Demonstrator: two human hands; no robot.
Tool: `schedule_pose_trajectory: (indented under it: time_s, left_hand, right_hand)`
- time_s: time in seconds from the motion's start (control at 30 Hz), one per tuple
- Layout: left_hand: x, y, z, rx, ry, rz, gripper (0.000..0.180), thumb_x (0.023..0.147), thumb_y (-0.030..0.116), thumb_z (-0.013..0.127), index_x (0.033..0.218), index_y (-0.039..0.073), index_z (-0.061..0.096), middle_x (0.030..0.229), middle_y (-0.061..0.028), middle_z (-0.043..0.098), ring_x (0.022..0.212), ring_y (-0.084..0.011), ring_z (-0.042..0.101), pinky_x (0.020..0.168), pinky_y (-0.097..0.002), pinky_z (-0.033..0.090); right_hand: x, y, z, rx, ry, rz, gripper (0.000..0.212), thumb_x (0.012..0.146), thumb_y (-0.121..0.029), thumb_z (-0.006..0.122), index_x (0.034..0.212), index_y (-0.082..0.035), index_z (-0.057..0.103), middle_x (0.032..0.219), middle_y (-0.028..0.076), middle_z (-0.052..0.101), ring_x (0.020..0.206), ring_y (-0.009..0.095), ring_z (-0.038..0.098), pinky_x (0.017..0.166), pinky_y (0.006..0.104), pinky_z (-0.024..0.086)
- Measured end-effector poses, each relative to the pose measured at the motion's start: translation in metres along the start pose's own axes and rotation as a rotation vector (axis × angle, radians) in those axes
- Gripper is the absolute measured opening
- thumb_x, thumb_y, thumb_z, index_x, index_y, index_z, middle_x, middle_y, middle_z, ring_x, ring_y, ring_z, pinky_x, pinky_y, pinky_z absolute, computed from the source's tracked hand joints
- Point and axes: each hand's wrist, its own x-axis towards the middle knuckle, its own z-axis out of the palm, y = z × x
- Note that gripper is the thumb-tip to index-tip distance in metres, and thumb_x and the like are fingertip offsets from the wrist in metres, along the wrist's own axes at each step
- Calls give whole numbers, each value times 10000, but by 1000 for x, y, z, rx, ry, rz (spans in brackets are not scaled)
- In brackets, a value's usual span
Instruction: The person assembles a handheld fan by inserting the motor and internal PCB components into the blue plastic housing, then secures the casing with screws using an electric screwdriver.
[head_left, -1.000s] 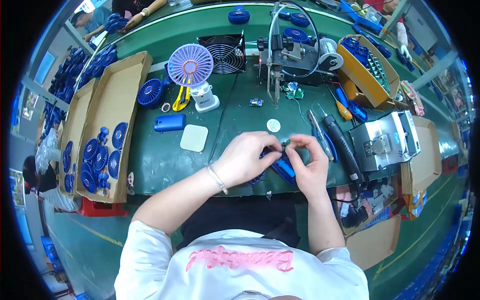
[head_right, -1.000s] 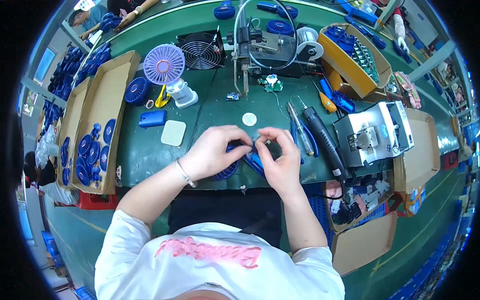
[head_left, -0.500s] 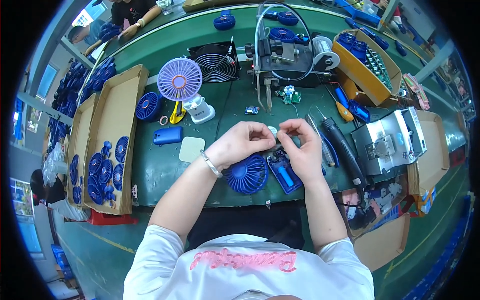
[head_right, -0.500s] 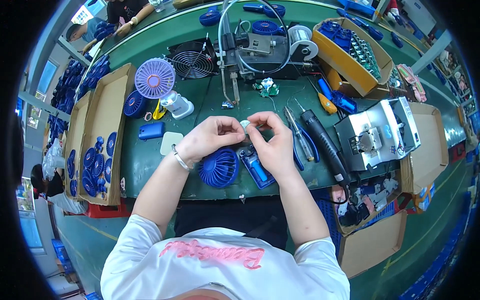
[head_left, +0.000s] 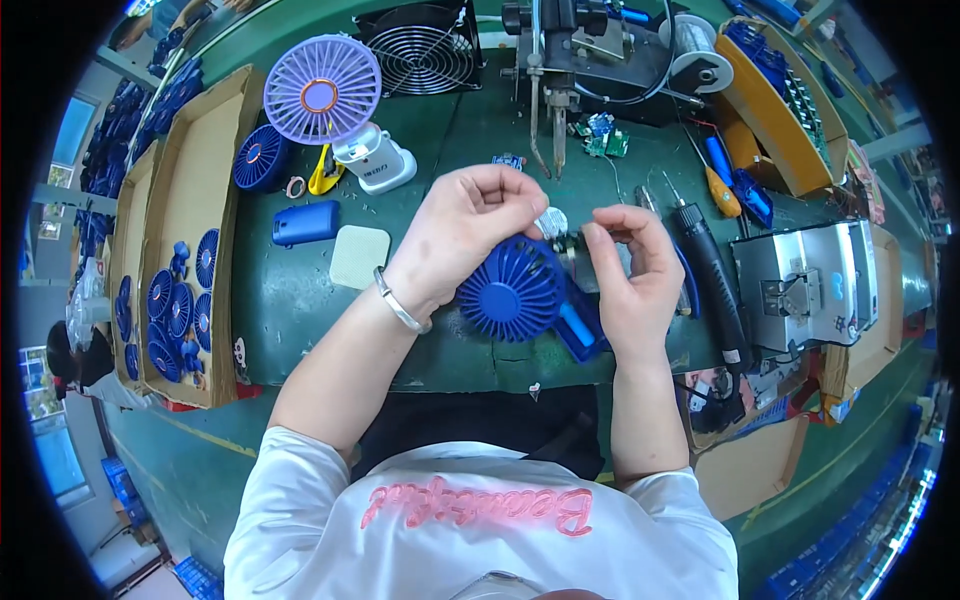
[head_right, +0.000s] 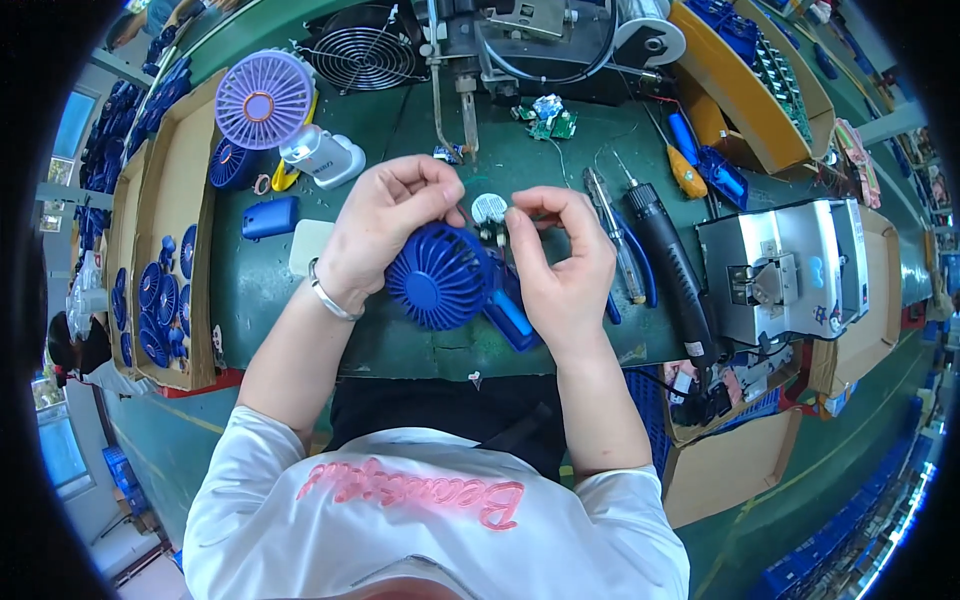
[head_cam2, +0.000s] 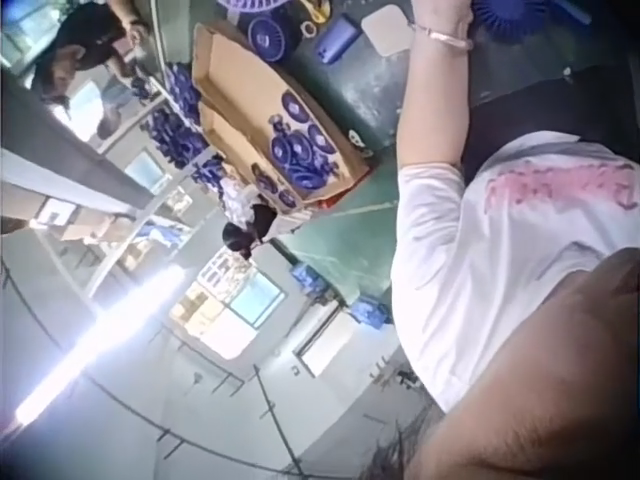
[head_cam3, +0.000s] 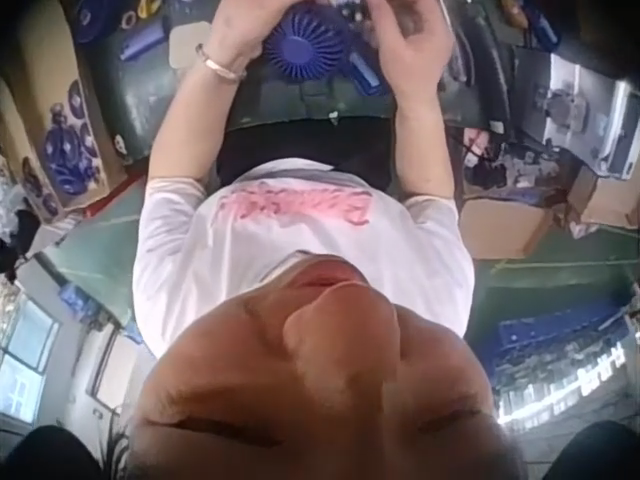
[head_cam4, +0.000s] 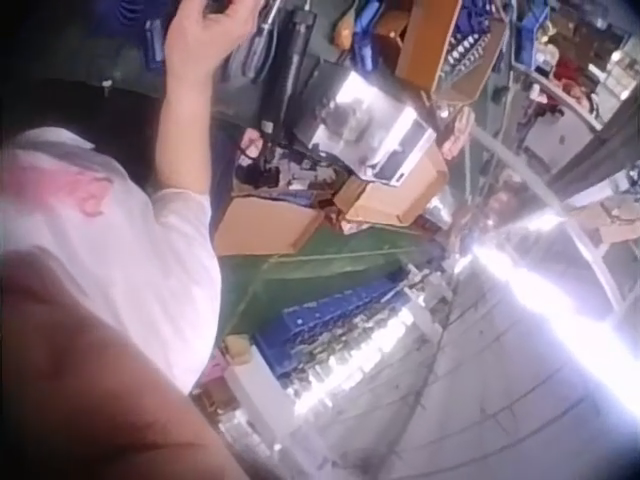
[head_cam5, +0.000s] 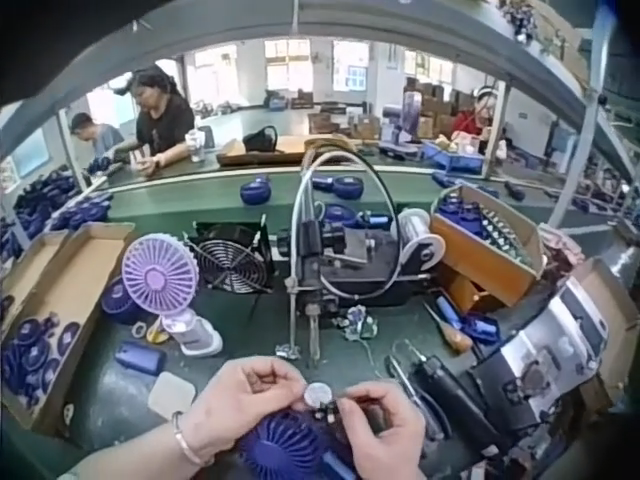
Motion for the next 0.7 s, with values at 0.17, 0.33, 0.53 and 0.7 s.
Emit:
schedule_pose_trajectory:
  time_s: [0.17, 0.33, 0.53, 0.7]
  left_hand:
    - [3, -2, 4, 6, 76, -2, 124, 885, 149, 663, 921, 37, 625, 780, -11, 635, 716, -65, 604, 658, -185, 476]
    - [0, -1, 6, -15, 98, 2, 153, 862, 137, 691, 930, 11, 637, 792, -8, 643, 718, -61, 610, 665, -182, 484]
    - [0, -4, 8, -12, 135, 17, 143, 865, 127, 683, 925, 6, 636, 784, -10, 642, 712, -67, 613, 677, -188, 487]
    - [-1, -2, 8, -12, 159, 20, 141, 864, 124, 685, 917, 3, 635, 780, -11, 641, 713, -71, 613, 685, -192, 493]
  right_hand:
    - [-2, 2, -4, -13, 27, -15, 100, 826, 23, 660, 922, 6, 638, 876, 71, 634, 761, 127, 608, 714, 245, 485]
    - [-2, 3, -4, -10, 33, -22, 94, 823, 27, 658, 913, 5, 642, 865, 74, 637, 759, 130, 612, 710, 248, 488]
    - [-2, 4, -5, -13, 37, -20, 91, 822, 26, 659, 909, 3, 645, 860, 71, 638, 752, 130, 611, 706, 249, 487]
    - [-1, 2, -3, -16, 33, -34, 91, 822, 25, 660, 909, 2, 644, 854, 68, 635, 750, 127, 609, 702, 246, 484]
